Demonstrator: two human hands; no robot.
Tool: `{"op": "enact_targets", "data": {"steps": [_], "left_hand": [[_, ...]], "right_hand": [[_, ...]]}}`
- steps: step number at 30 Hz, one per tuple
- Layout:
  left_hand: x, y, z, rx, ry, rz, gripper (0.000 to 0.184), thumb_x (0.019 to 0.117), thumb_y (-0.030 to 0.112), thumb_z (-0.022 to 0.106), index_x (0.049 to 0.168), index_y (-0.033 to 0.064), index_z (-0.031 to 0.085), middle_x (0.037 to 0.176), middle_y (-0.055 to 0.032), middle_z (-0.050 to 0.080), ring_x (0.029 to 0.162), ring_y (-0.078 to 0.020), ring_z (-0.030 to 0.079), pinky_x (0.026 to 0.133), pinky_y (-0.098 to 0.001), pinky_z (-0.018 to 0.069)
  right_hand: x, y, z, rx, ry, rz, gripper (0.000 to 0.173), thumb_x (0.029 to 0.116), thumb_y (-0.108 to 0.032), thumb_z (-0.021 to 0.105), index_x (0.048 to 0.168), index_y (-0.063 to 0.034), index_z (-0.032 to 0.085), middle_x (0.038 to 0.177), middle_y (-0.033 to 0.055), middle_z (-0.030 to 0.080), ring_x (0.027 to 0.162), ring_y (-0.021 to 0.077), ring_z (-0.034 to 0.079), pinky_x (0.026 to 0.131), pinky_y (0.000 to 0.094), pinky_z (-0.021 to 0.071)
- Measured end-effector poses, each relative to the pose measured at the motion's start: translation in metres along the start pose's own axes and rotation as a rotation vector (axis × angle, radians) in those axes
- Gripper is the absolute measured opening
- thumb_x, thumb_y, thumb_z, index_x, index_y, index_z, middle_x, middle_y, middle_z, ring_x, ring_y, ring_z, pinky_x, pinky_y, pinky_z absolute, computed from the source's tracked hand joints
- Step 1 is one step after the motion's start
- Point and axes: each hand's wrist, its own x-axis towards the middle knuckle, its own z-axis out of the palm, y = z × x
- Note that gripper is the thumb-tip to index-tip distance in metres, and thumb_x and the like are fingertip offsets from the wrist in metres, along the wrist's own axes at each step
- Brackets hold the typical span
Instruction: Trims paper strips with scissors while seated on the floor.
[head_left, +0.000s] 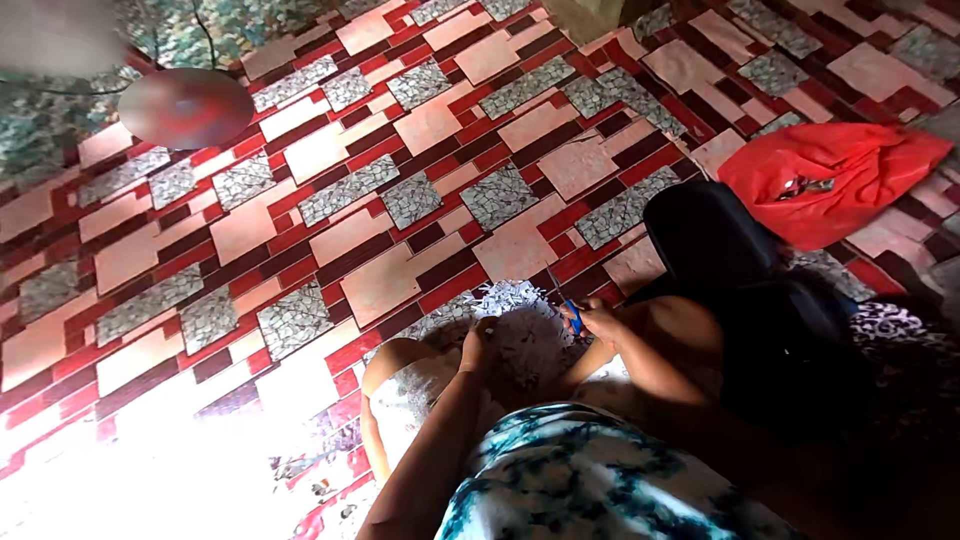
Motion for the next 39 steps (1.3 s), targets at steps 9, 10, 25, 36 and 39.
{"op": "enact_targets", "data": {"steps": [9, 10, 25, 36, 39], "left_hand": [[-0.002, 0.015, 0.009, 0.341, -0.057, -0.282, 0.084, 0.0824, 0.03, 0.085, 0.149, -0.0019, 0.044, 0.159, -0.0327, 0.028, 0.141, -0.0452, 0.043, 0.113, -0.051, 0.043], [-0.001, 0.016, 0.009, 0.36, -0.055, -0.279, 0.081, 0.0835, 0.029, 0.084, 0.148, -0.0025, 0.045, 0.158, -0.0323, 0.031, 0.141, -0.0445, 0.044, 0.113, -0.0509, 0.0437], [0.001, 0.014, 0.01, 0.29, 0.132, -0.193, 0.088, 0.0789, 0.04, 0.086, 0.15, 0.0059, 0.048, 0.158, -0.0335, 0.031, 0.141, -0.0531, 0.037, 0.114, -0.0589, 0.0378], [0.044, 0.037, 0.032, 0.592, -0.046, 0.015, 0.094, 0.0844, 0.055, 0.076, 0.163, 0.0319, 0.029, 0.168, -0.0285, 0.009, 0.154, -0.0509, 0.012, 0.118, -0.0685, 0.0199], [0.042, 0.035, 0.035, 0.546, -0.032, 0.091, 0.06, 0.0944, 0.035, 0.069, 0.152, 0.0283, 0.052, 0.164, -0.025, 0.029, 0.151, -0.0484, 0.025, 0.117, -0.0669, 0.0262]], "right_hand": [[-0.002, -0.003, -0.005, -0.048, -0.061, -0.019, 0.031, 0.1045, -0.019, 0.061, 0.128, 0.0021, 0.058, 0.081, 0.0031, 0.066, 0.062, 0.0039, 0.057, 0.055, 0.0185, 0.0453], [-0.002, -0.002, -0.005, -0.061, -0.069, -0.022, 0.031, 0.1043, -0.018, 0.061, 0.128, 0.0023, 0.058, 0.081, 0.0031, 0.065, 0.062, 0.0037, 0.057, 0.055, 0.0183, 0.0455], [-0.001, 0.001, -0.006, -0.06, -0.035, -0.075, 0.031, 0.1035, -0.014, 0.062, 0.128, 0.005, 0.057, 0.082, 0.0046, 0.065, 0.063, 0.0042, 0.058, 0.057, 0.0191, 0.0476], [0.001, 0.001, -0.009, -0.056, -0.052, -0.008, 0.032, 0.1034, -0.02, 0.063, 0.127, 0.0015, 0.058, 0.083, 0.002, 0.066, 0.061, 0.0025, 0.058, 0.055, 0.018, 0.0467], [0.002, -0.001, -0.009, -0.058, -0.065, 0.002, 0.033, 0.103, -0.021, 0.063, 0.128, 0.0009, 0.057, 0.085, 0.0018, 0.065, 0.062, 0.0021, 0.056, 0.056, 0.0179, 0.0459]]}}
